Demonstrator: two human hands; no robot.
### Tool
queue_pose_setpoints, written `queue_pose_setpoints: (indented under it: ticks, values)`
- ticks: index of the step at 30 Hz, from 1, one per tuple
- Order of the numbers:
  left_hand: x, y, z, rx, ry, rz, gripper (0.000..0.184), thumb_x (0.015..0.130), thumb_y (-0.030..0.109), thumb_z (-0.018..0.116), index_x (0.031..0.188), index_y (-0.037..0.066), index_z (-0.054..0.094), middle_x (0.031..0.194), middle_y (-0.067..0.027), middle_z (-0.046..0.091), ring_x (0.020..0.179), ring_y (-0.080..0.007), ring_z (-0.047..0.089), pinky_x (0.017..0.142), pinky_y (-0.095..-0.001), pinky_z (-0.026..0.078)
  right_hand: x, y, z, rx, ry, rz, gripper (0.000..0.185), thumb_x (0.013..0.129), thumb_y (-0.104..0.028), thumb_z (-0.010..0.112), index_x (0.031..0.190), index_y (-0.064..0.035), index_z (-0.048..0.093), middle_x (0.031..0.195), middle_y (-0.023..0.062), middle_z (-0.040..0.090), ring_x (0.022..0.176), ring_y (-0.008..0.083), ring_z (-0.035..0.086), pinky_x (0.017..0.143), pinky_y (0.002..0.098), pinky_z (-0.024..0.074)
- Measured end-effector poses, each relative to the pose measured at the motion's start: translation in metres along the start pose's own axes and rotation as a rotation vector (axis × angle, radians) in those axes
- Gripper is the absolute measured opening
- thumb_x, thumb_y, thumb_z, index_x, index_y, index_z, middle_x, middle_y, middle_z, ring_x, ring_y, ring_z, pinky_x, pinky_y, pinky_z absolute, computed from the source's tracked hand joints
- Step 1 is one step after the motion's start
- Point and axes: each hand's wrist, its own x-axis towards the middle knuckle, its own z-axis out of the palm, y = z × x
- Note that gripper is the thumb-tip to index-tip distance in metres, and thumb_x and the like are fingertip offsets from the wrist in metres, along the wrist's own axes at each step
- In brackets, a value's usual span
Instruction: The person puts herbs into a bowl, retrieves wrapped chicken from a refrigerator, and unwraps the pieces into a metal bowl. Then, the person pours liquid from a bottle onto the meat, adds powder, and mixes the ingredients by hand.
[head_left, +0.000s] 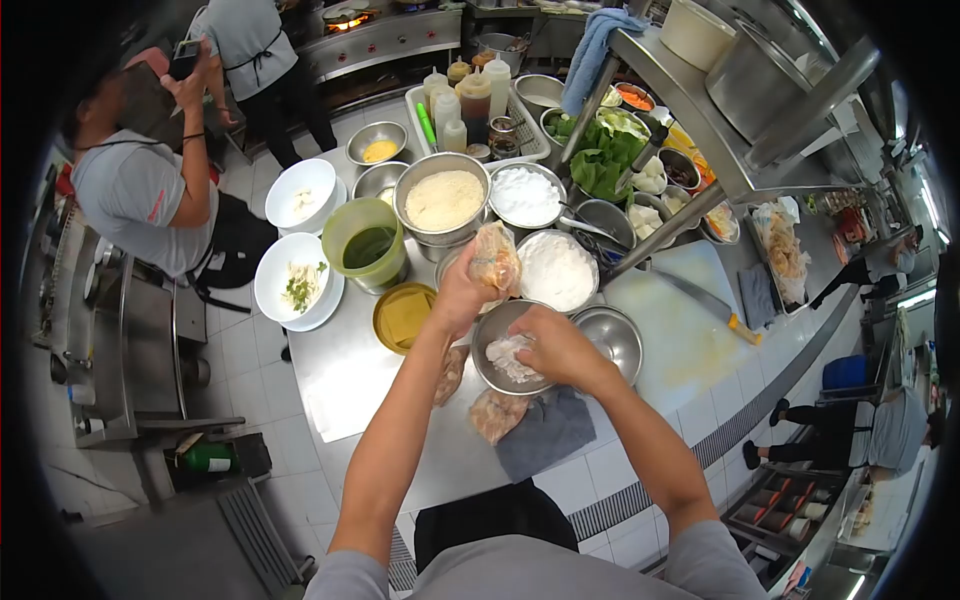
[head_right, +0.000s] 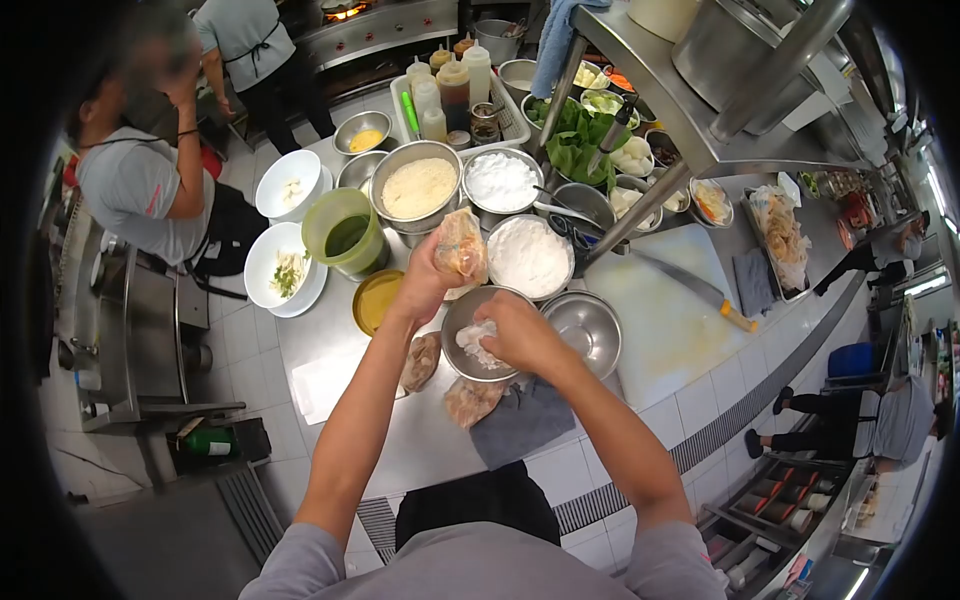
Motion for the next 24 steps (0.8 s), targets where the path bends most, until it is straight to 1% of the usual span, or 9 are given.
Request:
queue_pose_setpoints:
  ticks: [4, 6, 9, 14, 16, 17, 19, 23, 24]
  values:
    - [-0.001, 0.007, 0.014, 0.305, -0.027, 0.030, 0.091, 0.069, -0.015, 0.068, 0.150, 0.002, 0.032, 0.126, -0.0101, 0.059, 0.111, -0.0175, 0.059, 0.094, -0.0296, 0.049, 0.026, -0.010, -0.049, 0.086, 0.176, 0.217, 0.033, 0.074, -0.013, 0.073, 0.104, -0.0012, 0.067, 0.100, 0.0189, 0.062, 0.100, 0.0365, 0.060, 0.092, 0.0439, 0.0474]
    - [0.000, 0.012, 0.028, 0.424, -0.087, 0.048, 0.089, 0.072, -0.010, 0.072, 0.150, 0.004, 0.034, 0.128, -0.0086, 0.059, 0.111, -0.0156, 0.058, 0.095, -0.0265, 0.046, 0.044, 0.007, -0.064, 0.016, 0.230, -0.019, 0.037, 0.072, -0.014, 0.075, 0.108, -0.0034, 0.068, 0.102, 0.0198, 0.062, 0.101, 0.0376, 0.060, 0.092, 0.0438, 0.0476]
    - [0.013, 0.009, 0.041, 0.475, -0.155, 0.187, 0.087, 0.073, -0.007, 0.074, 0.150, 0.005, 0.035, 0.128, -0.0071, 0.059, 0.113, -0.0155, 0.057, 0.094, -0.0270, 0.046, 0.059, 0.027, -0.069, -0.087, 0.120, -0.037, 0.042, 0.073, -0.015, 0.074, 0.112, -0.0010, 0.067, 0.109, 0.0174, 0.063, 0.104, 0.0354, 0.061, 0.092, 0.0413, 0.0486]
    - [0.015, 0.019, 0.049, 0.390, -0.145, 0.069, 0.080, 0.076, -0.006, 0.071, 0.148, 0.003, 0.037, 0.128, -0.0066, 0.058, 0.112, -0.0140, 0.057, 0.095, -0.0291, 0.047, 0.059, 0.034, -0.068, -0.045, 0.103, -0.038, 0.044, 0.070, -0.015, 0.076, 0.112, -0.0032, 0.066, 0.107, 0.0174, 0.062, 0.102, 0.0350, 0.061, 0.091, 0.0410, 0.0490]
    - [0.012, 0.021, 0.049, 0.147, -0.103, -0.040, 0.067, 0.084, -0.003, 0.064, 0.146, 0.001, 0.039, 0.125, -0.0071, 0.059, 0.111, -0.0146, 0.058, 0.093, -0.0296, 0.049, 0.054, 0.029, -0.064, -0.207, 0.136, -0.020, 0.048, 0.070, -0.018, 0.077, 0.116, -0.0090, 0.064, 0.107, 0.0168, 0.062, 0.096, 0.0356, 0.063, 0.085, 0.0438, 0.0519]
    - [0.013, 0.017, 0.047, 0.148, -0.102, -0.040, 0.067, 0.084, -0.003, 0.064, 0.146, 0.001, 0.039, 0.125, -0.0071, 0.059, 0.111, -0.0146, 0.058, 0.093, -0.0296, 0.049, 0.054, 0.031, -0.063, -0.205, 0.137, -0.021, 0.048, 0.070, -0.018, 0.077, 0.116, -0.0090, 0.064, 0.107, 0.0168, 0.062, 0.096, 0.0356, 0.063, 0.085, 0.0438, 0.0519]
    - [0.015, 0.008, 0.043, -0.432, -0.169, -0.043, 0.052, 0.093, 0.002, 0.056, 0.143, -0.001, 0.042, 0.124, -0.0083, 0.059, 0.108, -0.0149, 0.061, 0.091, -0.0291, 0.050, 0.053, 0.037, -0.058, -0.173, 0.260, -0.020, 0.044, 0.068, -0.019, 0.077, 0.110, -0.0089, 0.067, 0.101, 0.0145, 0.064, 0.087, 0.0339, 0.065, 0.078, 0.0415, 0.0539]
    - [0.016, -0.002, 0.049, -0.165, -0.028, -0.040, 0.044, 0.099, 0.003, 0.046, 0.142, 0.000, 0.043, 0.128, -0.0106, 0.058, 0.108, -0.0167, 0.063, 0.091, -0.0303, 0.052, 0.048, 0.041, -0.053, -0.022, 0.428, -0.114, 0.038, 0.069, -0.019, 0.076, 0.105, -0.0066, 0.069, 0.096, 0.0123, 0.066, 0.080, 0.0275, 0.065, 0.072, 0.0354, 0.0545]
    - [0.016, -0.003, 0.051, -0.167, 0.001, -0.042, 0.044, 0.099, 0.001, 0.044, 0.143, 0.000, 0.042, 0.131, -0.0123, 0.057, 0.110, -0.0198, 0.063, 0.089, -0.0330, 0.055, 0.046, 0.041, -0.052, 0.128, 0.527, 0.000, 0.035, 0.071, -0.017, 0.076, 0.102, -0.0046, 0.069, 0.094, 0.0114, 0.067, 0.080, 0.0226, 0.065, 0.070, 0.0327, 0.0540]
